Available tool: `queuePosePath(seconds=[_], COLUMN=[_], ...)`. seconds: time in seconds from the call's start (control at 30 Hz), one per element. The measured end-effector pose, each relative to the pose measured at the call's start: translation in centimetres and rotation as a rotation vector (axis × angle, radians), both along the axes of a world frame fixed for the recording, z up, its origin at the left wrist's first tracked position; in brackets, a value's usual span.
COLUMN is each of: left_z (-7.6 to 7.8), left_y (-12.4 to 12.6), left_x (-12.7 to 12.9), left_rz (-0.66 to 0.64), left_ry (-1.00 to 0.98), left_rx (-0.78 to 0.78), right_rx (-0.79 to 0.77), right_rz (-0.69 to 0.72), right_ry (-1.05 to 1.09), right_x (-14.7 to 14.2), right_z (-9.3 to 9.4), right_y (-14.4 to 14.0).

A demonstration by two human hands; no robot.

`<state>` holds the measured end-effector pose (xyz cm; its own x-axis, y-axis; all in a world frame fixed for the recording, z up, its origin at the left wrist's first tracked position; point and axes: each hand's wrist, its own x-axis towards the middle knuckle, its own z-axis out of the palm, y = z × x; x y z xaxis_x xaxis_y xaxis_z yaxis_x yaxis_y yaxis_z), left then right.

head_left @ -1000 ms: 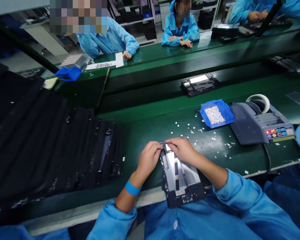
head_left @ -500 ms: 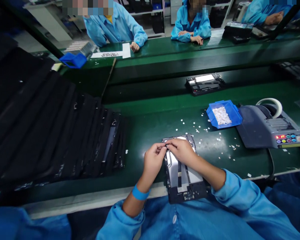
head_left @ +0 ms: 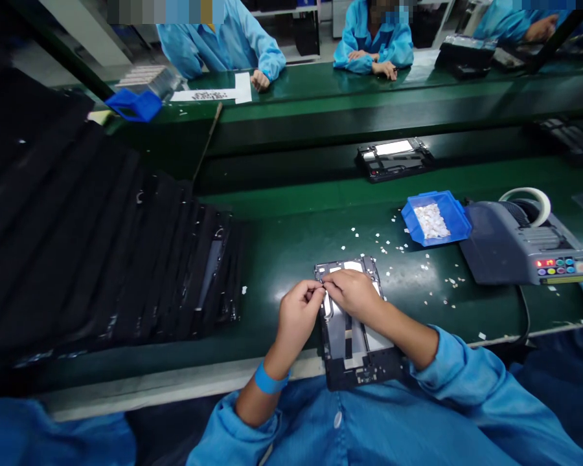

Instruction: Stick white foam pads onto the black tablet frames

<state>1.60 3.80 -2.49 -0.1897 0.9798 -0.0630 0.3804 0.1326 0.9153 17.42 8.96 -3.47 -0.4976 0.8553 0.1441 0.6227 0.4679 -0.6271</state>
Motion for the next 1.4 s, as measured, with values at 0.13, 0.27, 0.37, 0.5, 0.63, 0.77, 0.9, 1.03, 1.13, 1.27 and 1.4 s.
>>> queuePosePath(seconds=[0.13,0.27,0.37,0.5,0.63,0.77,0.9,1.03,1.13,1.27,1.4], left_z=[0.1,-0.4,-0.8,-0.7,-0.1,-0.4,-1.2,-1.5,-1.4,-1.4,-1.6], left_y=[0.0,0.5,0.8,0.5,0.1,0.2,0.7,1.1,1.4,1.4,1.1], left_x=[0.1,0.2,0.2,0.2,0.3,0.0,-0.3,-0.2,0.2,0.6,0.7], left_rz=[-0.031,-0.003,0.013,-0.018,-0.048,-0.051,0.041,0.071,0.094,0.13,0.144], left_ry=[-0.005,-0.036,-0.066,0.016,0.097,0.07,-0.148,-0.322,-0.37,-0.369,-0.299], left_rx=[-0.006,0.005,0.013,0.074,0.125,0.091,-0.04,-0.11,-0.136,-0.104,-0.058], right_rx=[0.007,0.01,0.024,0.048,0.059,0.066,0.12,0.145,0.154,0.113,0.085], right_rz=[-0.057,-0.088,-0.067,-0.08,-0.095,-0.079,-0.355,-0.824,-0.686,-0.136,-0.003], right_ry=[-0.02,-0.005,0.04,-0.017,-0.081,-0.07,-0.04,-0.362,-0.41,-0.202,-0.185], right_x=[-0.1,0.0,0.2,0.4,-0.3,0.1,6.4,14.7,14.7,6.5,0.4], right_z=[0.2,0.2,0.1,0.0,0.1,0.8,3.4,6.2,6.0,2.8,0.8], right_y=[0.2,0.1,-0.3,-0.6,-0.5,-0.1,2.8,6.7,6.1,1.4,-1.0])
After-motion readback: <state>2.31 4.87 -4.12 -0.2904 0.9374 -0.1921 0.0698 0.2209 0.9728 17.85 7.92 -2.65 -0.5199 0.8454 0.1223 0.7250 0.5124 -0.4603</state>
